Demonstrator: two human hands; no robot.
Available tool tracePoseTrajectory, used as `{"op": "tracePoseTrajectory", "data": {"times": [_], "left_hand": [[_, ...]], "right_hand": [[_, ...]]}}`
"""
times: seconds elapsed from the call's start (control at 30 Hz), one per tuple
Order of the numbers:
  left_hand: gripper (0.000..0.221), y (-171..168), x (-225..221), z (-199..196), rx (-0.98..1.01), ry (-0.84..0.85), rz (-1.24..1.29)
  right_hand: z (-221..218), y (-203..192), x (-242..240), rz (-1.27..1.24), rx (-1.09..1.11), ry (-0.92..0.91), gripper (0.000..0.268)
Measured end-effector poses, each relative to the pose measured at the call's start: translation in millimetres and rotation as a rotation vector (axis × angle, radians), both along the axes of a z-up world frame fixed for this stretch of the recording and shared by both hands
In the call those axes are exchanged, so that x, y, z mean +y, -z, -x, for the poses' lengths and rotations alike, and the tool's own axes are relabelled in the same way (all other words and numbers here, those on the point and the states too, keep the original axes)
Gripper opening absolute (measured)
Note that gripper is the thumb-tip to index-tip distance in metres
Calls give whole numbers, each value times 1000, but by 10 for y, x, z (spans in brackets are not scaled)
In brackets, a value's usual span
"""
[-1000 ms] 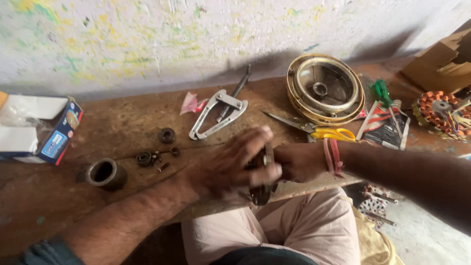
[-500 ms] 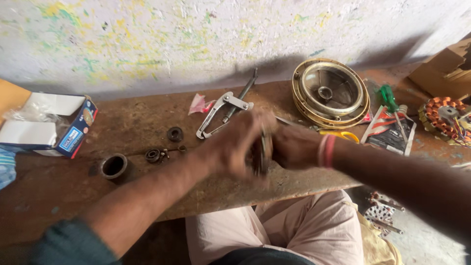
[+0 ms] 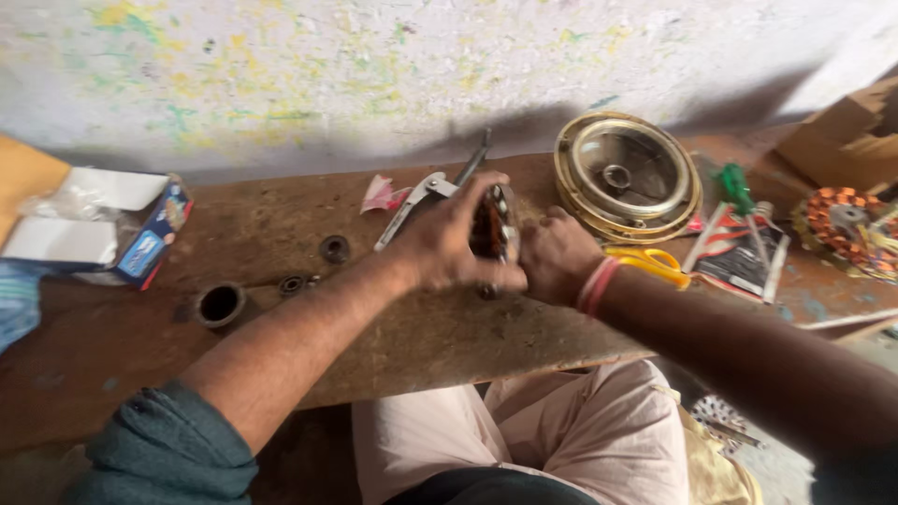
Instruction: The person sits at a low wooden table and works on a motor stator assembly. They use a green-handled screwdriver to tighten screws on the stator, then use a small metal file to smooth or adjust the copper windings and metal surfaces. The person repeatedly rotates the stator to access different areas.
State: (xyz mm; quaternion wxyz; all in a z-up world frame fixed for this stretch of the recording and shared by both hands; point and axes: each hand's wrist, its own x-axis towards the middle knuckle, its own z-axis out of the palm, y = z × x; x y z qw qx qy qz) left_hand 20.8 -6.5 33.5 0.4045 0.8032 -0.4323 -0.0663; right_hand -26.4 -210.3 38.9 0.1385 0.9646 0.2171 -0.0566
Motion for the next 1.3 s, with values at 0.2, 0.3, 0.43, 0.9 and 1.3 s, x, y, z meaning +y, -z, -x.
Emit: {"op": "tracePoseTrajectory", "data": {"times": [0.2,0.3,0.43,0.9,1.3], "left_hand": [[102,1,163,591,-897,325,243],[105,77,156,539,-884,276,272],[122,152,-7,83,-532,249,312],[92,21,297,699,-1094,288,245],[133,26,164,215,-285,45,91]], "right_hand": [[411,97,-294,-1050,377,-635,42],[403,143,-325,-936,441,-746,52],[186,170,-206,-261,93,-188,21],[326,306,-369,-624,635,-854,24],[142,-75,64,-95,236,251,63]]}}
